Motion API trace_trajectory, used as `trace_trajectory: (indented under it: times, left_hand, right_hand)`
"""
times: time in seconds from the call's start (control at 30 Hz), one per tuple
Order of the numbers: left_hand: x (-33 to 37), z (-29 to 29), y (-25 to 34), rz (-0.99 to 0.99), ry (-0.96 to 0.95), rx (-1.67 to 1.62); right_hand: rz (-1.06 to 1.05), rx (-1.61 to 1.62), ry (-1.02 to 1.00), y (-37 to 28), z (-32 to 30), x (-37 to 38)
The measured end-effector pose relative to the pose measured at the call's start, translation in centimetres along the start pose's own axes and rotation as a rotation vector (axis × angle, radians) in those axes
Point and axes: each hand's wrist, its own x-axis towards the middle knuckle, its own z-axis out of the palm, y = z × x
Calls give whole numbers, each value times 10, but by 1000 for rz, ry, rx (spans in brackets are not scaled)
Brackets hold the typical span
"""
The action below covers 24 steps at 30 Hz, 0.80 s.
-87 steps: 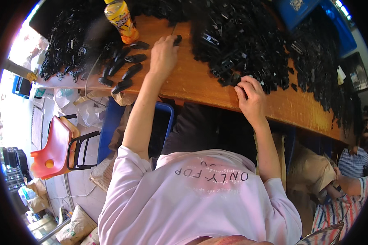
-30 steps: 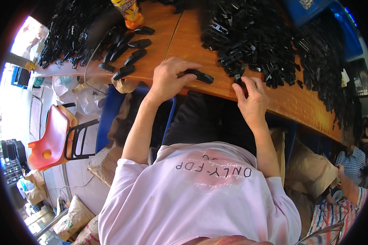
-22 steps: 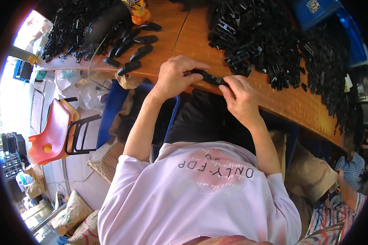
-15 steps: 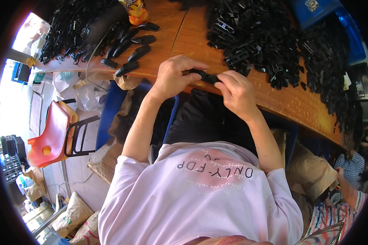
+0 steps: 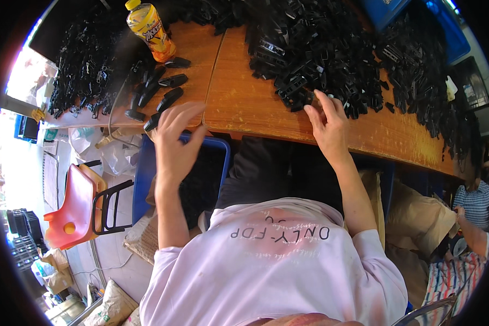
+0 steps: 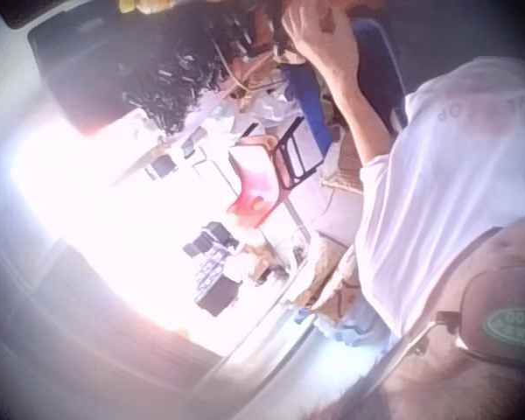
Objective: The person repeatedly fits plastic pieces together by hand to assemble components and places the assembled parts into a blue bin.
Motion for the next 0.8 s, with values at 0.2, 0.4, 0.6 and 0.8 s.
trace_trajectory:
  times: [0.2,0.4,0.6,0.8]
  left_hand:
    - [72,109,50,341,-88,-270]
    - [92,146,32,157,47,-397]
    - [56,95,10,-15,102,-359]
    - [30,73,0,-50,118,-111]
  right_hand:
    - [5,-190,-52,7,11,6]
    - [103,-164,11,11,18,0]
    - [-14,90,25,17,10,-7]
    - [-161,-50,-58,7,7,-3]
